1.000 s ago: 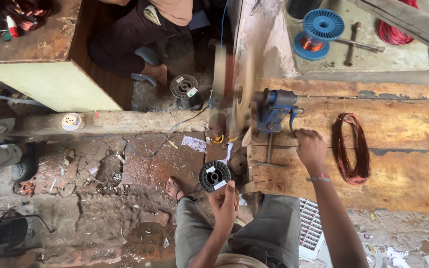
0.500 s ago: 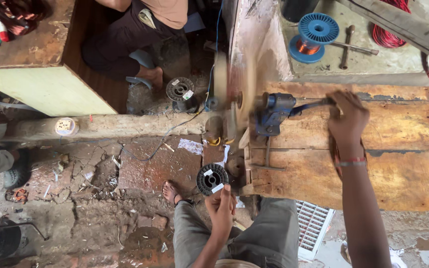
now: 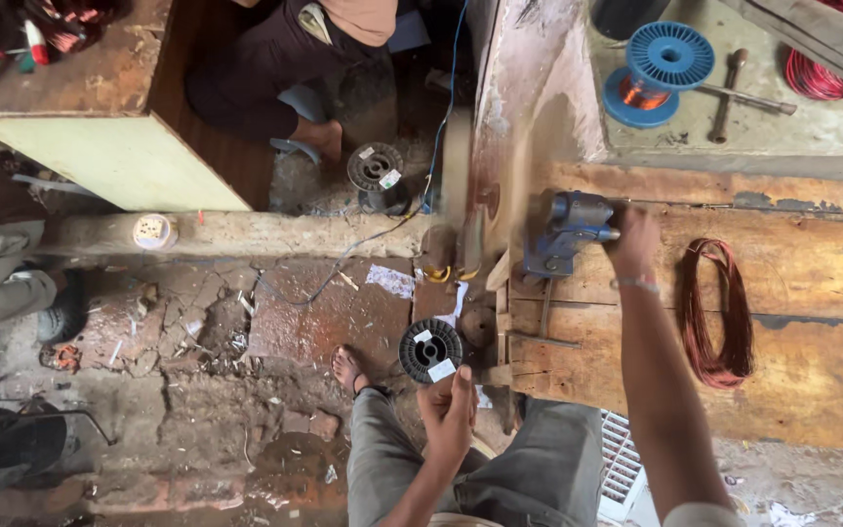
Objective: The person winds copper wire into a coil using a manual winding machine, removes the finished coil from the spindle, and then prepares the machine for the next coil.
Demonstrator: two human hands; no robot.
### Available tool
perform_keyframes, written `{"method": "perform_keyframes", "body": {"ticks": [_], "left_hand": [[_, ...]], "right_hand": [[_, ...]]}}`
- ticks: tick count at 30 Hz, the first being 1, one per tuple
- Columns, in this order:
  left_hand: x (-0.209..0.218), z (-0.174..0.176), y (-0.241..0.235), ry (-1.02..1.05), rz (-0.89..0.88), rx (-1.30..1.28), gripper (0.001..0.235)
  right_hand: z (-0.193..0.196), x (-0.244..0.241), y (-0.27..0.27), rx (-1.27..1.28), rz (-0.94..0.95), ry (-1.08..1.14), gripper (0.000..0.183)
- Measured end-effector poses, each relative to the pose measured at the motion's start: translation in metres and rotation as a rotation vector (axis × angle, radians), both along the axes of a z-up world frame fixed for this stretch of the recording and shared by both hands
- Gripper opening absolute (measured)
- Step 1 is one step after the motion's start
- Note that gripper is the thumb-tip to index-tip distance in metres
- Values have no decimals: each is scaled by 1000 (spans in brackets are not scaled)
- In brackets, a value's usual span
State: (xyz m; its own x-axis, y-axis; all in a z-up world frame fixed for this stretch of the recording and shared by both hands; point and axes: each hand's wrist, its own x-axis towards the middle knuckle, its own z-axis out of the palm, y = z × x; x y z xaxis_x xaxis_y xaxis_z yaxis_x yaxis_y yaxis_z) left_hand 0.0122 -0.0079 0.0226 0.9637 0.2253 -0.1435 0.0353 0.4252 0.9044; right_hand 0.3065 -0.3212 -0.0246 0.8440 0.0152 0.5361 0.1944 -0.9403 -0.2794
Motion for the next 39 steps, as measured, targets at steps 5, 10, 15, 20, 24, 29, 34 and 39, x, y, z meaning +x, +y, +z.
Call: {"method": "perform_keyframes", "body": {"ticks": [5,10,15,20,24,29,34,39], "left_hand": [[-4,15,4,-90,12,45,56],[-9,26,7,-141,-13,26,57],[-9,23,5,-131,-12,27,56],[-11,12,2,-98,-8,-4,52],[-10,-7,0,-38,-17,-76,49],[-1,-13,-3,-11,-16,-13,49],[0,-4,1,-79,-16,21,51],[-3,11,1,-14,-23,89,54]], "right_hand": [[-21,-83,11,-159,-31,90,19],[61,-160,23,-136,74,194,25],[143,-190,19,-113,62,-64,30],[186,-146,17,236,33,-96,31],[185,-81,2,211,126,-108,32],[136,2,-14,220,138,-61,36],[40,41,-9,7,-134,144,14],[-26,-12,0,74,-203,252,38]]}}
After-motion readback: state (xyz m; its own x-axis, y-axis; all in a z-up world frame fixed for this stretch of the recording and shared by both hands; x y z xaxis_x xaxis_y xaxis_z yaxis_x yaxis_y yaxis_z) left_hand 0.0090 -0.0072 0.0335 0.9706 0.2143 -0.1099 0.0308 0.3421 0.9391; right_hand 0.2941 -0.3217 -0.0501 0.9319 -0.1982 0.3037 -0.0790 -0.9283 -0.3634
